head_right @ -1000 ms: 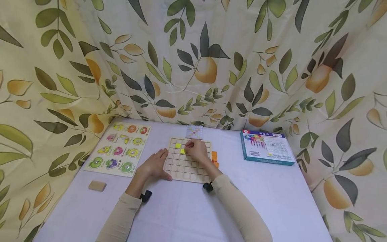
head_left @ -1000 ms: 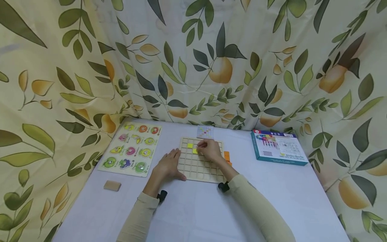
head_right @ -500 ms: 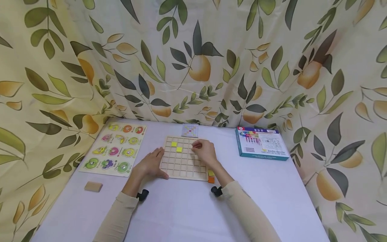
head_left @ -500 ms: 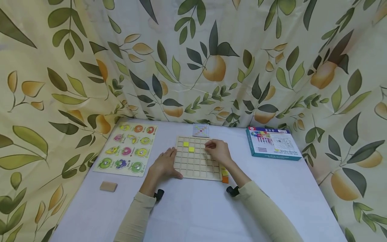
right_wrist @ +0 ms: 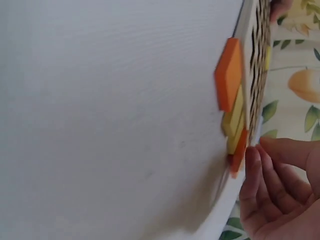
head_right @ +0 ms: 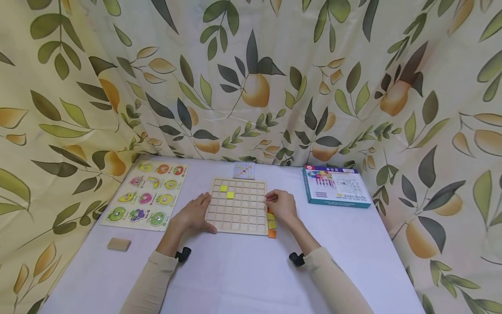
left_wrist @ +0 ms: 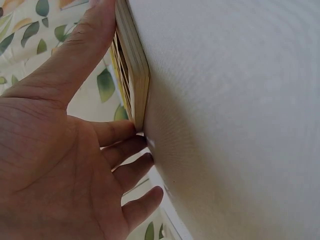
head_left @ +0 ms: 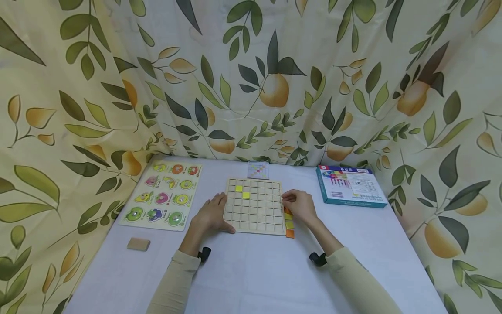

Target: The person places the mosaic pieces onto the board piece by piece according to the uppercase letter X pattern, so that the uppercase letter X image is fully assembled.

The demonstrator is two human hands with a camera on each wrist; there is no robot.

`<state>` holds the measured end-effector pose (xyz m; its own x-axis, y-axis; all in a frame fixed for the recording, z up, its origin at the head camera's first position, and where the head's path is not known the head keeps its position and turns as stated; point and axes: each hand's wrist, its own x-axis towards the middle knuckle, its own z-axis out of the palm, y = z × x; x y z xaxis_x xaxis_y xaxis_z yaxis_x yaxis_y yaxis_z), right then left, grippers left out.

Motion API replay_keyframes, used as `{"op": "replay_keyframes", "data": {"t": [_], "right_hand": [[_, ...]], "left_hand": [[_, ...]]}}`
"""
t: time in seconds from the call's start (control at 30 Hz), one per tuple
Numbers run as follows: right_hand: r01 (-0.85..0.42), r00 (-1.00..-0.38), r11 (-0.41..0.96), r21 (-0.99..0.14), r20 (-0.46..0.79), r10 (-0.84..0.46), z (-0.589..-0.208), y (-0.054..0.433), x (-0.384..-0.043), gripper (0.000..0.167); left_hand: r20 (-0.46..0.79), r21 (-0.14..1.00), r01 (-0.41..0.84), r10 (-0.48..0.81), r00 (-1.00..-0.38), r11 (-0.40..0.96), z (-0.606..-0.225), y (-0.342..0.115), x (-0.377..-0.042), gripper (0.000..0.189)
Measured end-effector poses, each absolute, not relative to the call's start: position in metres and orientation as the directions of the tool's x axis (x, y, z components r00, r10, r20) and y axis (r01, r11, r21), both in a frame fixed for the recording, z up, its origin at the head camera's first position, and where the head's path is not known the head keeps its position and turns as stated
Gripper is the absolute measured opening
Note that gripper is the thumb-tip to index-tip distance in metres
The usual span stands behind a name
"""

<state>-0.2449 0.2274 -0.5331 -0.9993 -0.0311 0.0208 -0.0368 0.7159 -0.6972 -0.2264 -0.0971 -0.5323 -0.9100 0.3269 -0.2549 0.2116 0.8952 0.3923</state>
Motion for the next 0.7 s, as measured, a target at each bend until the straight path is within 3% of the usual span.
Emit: {"op": "replay_keyframes", "data": {"t": [0.47,0.7], "right_hand": [[0.024,-0.996,0.727,-0.686,-0.077,-0.04,-0.537,0.247,-0.238,0.015],[0.038,-0.989,0.725,-0.687,-0.13,-0.072,-0.529,0.253,-0.238,0.025]], "left_hand": [[-0.239,0.406,0.214,0.329,-0.914,0.889,-0.533,-0.098,-0.227,0.132],[-0.242,0.398,0.218,0.331,-0.912,0.891,-0.535,-0.098,-0.228,0.133]]}}
